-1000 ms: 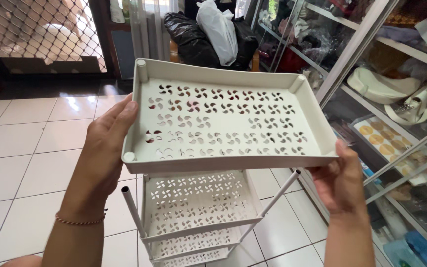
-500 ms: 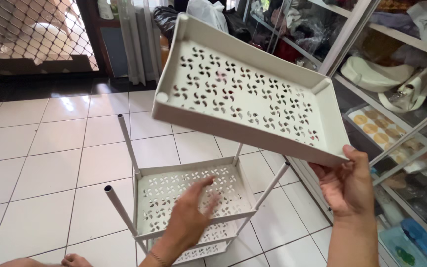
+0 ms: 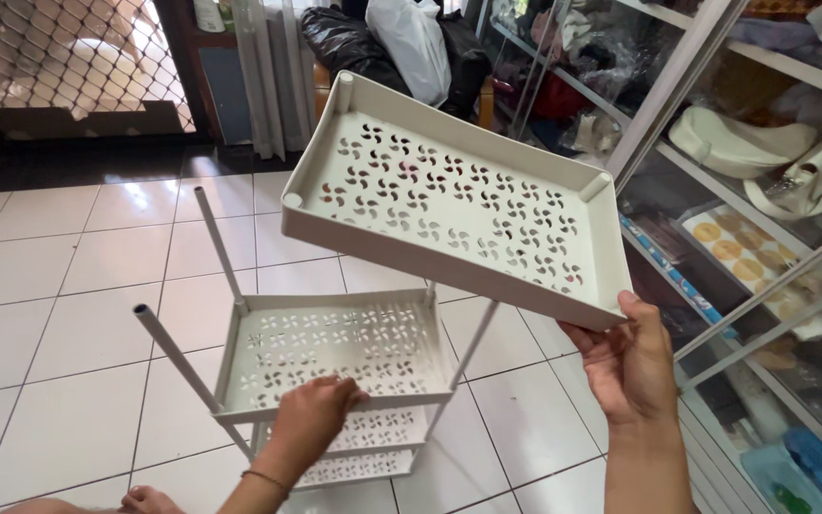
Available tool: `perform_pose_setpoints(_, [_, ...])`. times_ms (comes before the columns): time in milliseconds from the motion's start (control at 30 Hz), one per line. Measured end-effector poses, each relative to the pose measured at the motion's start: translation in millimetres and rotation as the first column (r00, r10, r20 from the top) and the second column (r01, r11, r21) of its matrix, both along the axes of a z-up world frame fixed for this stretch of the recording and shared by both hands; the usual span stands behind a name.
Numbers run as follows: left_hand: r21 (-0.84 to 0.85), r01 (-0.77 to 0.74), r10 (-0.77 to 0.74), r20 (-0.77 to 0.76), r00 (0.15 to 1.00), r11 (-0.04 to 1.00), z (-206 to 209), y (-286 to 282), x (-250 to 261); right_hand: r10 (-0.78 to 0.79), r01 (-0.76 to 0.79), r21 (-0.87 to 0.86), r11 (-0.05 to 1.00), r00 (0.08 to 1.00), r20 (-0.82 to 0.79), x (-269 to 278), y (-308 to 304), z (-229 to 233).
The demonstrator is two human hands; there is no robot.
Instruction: The person assembles a white plastic three-tier storage rack by inserting white support poles into the corner sockets of the trays. They handle the trays and poles by hand, repeatedly inserting and removing the poles to connect the tiers.
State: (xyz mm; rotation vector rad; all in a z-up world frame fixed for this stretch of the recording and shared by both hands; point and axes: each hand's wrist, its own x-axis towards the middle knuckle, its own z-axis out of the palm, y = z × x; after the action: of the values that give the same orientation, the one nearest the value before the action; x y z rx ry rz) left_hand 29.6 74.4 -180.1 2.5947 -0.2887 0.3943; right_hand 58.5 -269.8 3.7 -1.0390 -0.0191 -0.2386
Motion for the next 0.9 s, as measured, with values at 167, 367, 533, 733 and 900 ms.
perform_pose_setpoints(167, [0.010, -0.054, 0.054, 0.031, 0.998, 0.998, 9, 39, 6, 0.022, -0.023, 0.023, 0.999, 0.999, 0.032, 6, 6, 1])
perform_pose_setpoints(367, [-0.230, -0.206, 0.188, -0.099, 0.977, 0.951, 67, 50, 9, -0.041, 0.041, 0.000, 0.999, 0.999, -0.020, 6, -3, 6])
perform_pose_setpoints(533, [-0.942, -0.046, -0.077, -0.076, 0.994, 0.332, 146, 23, 2, -0.055, 0.055, -0.069, 0.996, 0.998, 0.007, 7, -36, -4])
perform_pose_setpoints(733, [-0.951, -0.123, -0.295, -0.209, 0.933, 0.283, 211, -10, -13, -0.024, 0.024, -0.020, 1.000, 1.000, 0.020, 0, -97, -13])
perform_pose_setpoints(900, [-0.967, -0.118, -0.406, -0.203, 0.891, 0.226, 207, -59, -30, -0.207, 0.190, 0.121, 0.974, 0.969, 0.139, -10, -108, -16])
